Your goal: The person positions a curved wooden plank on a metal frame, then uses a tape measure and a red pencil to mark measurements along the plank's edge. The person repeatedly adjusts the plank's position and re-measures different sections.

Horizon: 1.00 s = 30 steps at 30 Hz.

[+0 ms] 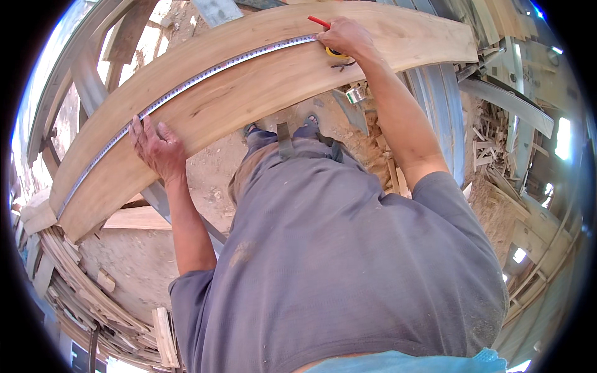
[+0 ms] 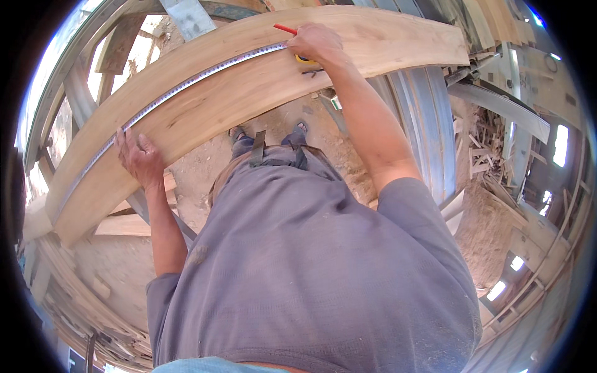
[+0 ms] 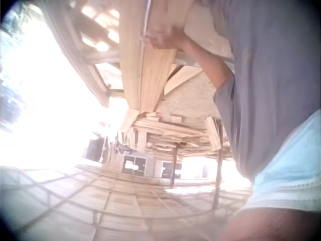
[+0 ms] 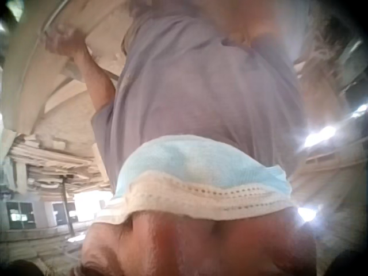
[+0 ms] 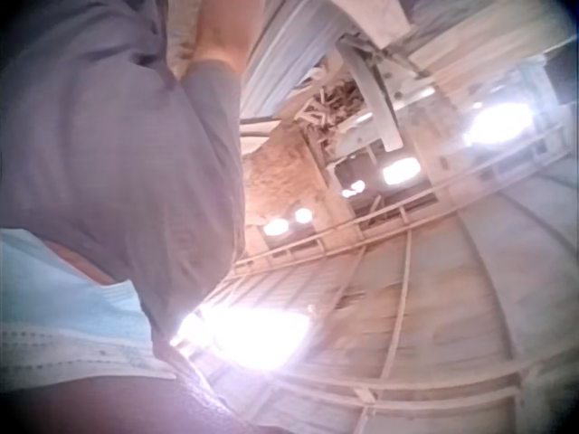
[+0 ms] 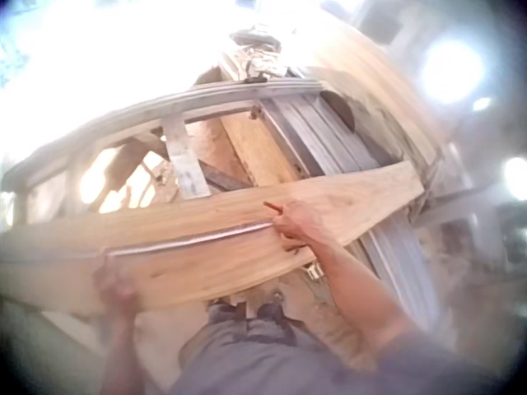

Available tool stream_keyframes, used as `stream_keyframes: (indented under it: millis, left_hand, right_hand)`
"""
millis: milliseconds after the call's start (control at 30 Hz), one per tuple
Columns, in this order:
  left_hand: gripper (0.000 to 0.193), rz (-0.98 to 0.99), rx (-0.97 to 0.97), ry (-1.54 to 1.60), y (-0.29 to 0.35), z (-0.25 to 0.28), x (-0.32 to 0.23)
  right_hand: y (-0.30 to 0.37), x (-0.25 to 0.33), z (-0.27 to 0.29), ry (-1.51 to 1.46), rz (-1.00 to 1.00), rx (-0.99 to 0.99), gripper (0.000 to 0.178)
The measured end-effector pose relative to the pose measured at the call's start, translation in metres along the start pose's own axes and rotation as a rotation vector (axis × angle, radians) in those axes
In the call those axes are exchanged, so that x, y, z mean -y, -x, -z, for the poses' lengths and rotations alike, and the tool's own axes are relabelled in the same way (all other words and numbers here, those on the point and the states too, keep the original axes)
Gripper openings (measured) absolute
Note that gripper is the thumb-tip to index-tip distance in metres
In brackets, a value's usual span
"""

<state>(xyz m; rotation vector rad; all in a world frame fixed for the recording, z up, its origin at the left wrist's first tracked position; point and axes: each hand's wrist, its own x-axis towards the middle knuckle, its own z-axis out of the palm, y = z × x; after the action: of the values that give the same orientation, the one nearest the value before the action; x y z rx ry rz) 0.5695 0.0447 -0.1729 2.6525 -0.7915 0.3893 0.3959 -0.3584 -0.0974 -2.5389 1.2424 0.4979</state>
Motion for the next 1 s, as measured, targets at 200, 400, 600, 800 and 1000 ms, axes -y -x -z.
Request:
stream_keyframes:
  millis: [200, 400, 600, 800, 1000]
  left_hand:
    - [0.039, 0.028, -0.041, 0.154, 0.005, 0.003, 0.011]
    - [0.049, 0.371, -0.302, 0.228, 0.045, 0.030, 0.040]
    - [0.064, 0.837, -0.451, 0.092, 0.111, 0.013, 0.127]
    - [0.068, 1.101, 0.068, 0.142, 0.108, 0.016, 0.153]
    - [0.055, 0.799, 0.232, -0.143, 0.135, -0.005, 0.194]
  right_hand:
    - [-0.008, -0.003, 0.001, 0.039, 0.028, 0.027, 0.036]
    - [-0.008, -0.010, 0.004, -0.015, 0.055, 0.043, 0.042]
    - [-0.007, -0.008, 0.004, -0.034, 0.060, 0.041, 0.042]
    - [-0.012, -0.014, -0.003, 0.024, 0.109, 0.028, 0.043]
    - [0.034, 0.009, 0.002, -0.529, 0.327, 0.532, 0.027]
